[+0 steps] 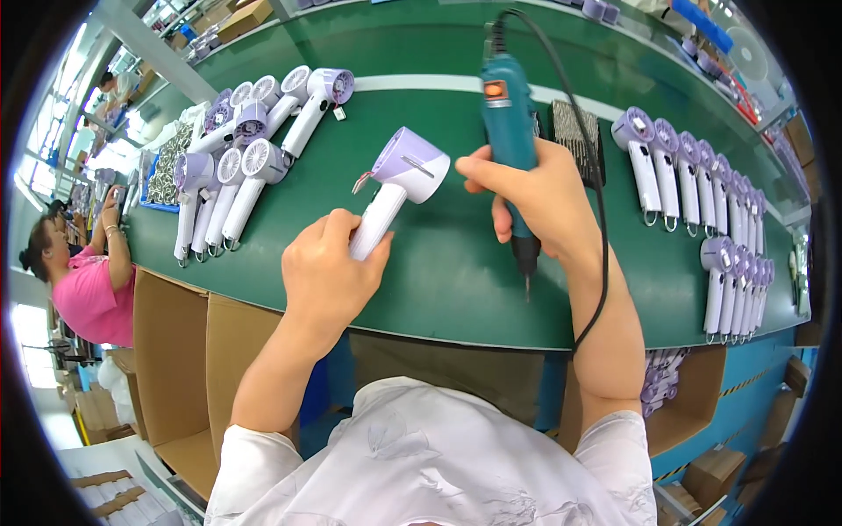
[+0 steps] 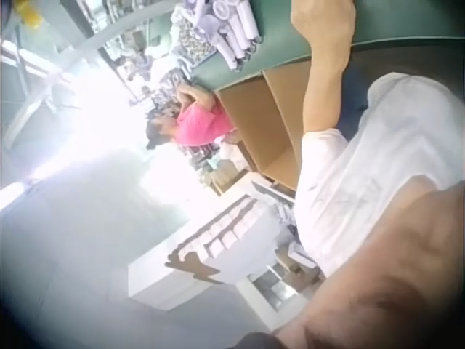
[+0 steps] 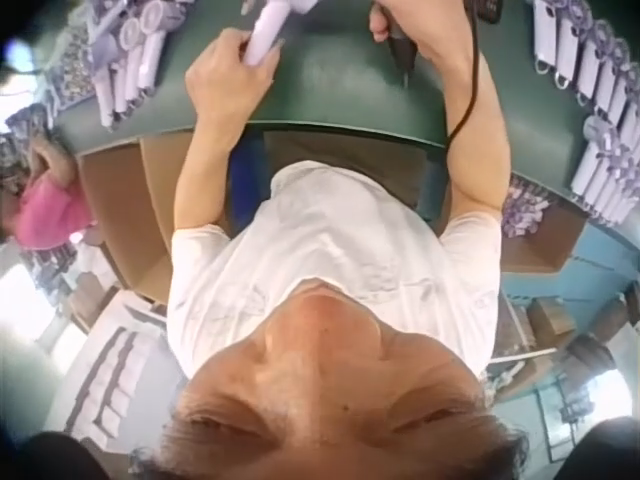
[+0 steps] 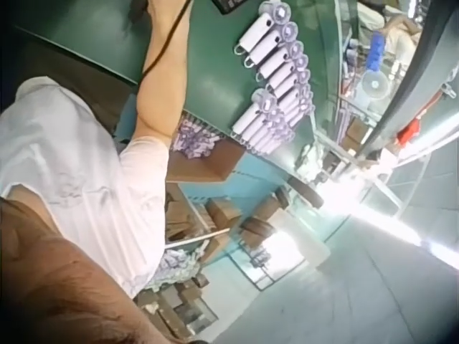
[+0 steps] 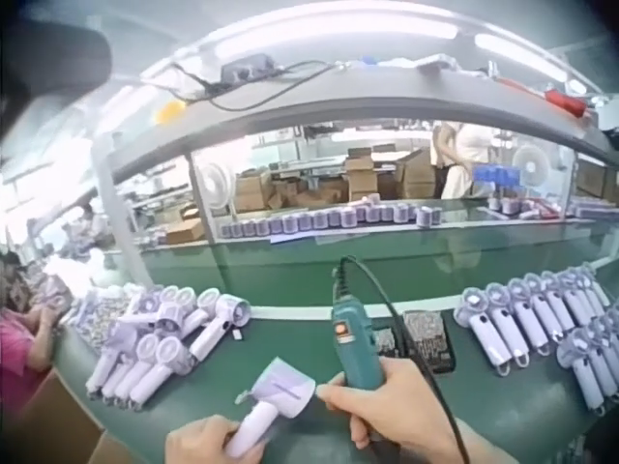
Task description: The person assembles mini handheld fans by positioning components and driving screws into the handles and fan heads using an electric screwdriver.
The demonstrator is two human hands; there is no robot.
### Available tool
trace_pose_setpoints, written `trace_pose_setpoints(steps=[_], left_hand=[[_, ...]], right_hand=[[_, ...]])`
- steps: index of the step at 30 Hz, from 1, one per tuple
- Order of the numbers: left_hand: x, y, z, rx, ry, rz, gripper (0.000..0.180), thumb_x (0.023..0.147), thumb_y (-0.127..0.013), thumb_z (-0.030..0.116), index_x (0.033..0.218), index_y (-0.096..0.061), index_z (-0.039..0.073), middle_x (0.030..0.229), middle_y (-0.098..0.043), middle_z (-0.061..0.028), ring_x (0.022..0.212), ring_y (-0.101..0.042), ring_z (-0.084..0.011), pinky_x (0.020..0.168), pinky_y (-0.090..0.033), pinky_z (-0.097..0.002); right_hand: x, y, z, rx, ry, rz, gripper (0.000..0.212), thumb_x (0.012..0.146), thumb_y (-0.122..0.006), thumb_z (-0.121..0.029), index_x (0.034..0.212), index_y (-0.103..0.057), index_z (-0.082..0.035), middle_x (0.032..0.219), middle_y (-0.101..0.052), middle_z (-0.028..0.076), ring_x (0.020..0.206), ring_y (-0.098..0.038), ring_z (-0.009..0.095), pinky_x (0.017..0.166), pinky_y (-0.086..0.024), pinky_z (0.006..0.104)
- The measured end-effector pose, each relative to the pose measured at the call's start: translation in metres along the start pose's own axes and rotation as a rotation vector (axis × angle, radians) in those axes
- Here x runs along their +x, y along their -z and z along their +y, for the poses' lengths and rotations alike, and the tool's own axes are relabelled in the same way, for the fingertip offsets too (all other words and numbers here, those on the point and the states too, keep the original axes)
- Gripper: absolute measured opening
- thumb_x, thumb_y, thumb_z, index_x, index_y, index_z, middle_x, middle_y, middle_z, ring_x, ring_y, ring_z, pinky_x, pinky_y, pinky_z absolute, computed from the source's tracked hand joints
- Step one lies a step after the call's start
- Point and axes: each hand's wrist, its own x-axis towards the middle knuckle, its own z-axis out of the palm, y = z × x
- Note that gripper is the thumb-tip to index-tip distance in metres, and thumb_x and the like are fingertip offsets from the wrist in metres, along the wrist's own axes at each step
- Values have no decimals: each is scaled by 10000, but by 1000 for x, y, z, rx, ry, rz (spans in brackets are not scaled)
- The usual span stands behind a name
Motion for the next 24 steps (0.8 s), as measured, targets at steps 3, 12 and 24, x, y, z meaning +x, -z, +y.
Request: trace_pose_setpoints(steps=[3,12,24], left_hand=[[-15,0,0,85,-20,-9,343,686,-898,144,848,-617,32,726,-654,-126,623,-650,-306,550,-516,-395],[-41,-9,16,211,-116,-55,423,680,-920,203,901,-606,25,799,-616,-137,716,-620,-340,619,-510,-427],[-47,-17,46,-8,-121,-90,414,721,-906,186,967,-636,-10,840,-645,-122,720,-638,-263,605,-510,-360]], right_hand=[[4,-5,6,-103,-25,-63,332,823,-807,-236,960,-668,32,809,-671,103,448,-546,120,409,-444,289],[15,-4,22,-235,-40,-142,368,819,-783,-241,806,-668,109,644,-646,103,441,-593,158,400,-468,315],[27,17,36,-293,-55,-122,307,817,-774,-215,774,-656,65,704,-639,98,461,-575,135,392,-458,291]])
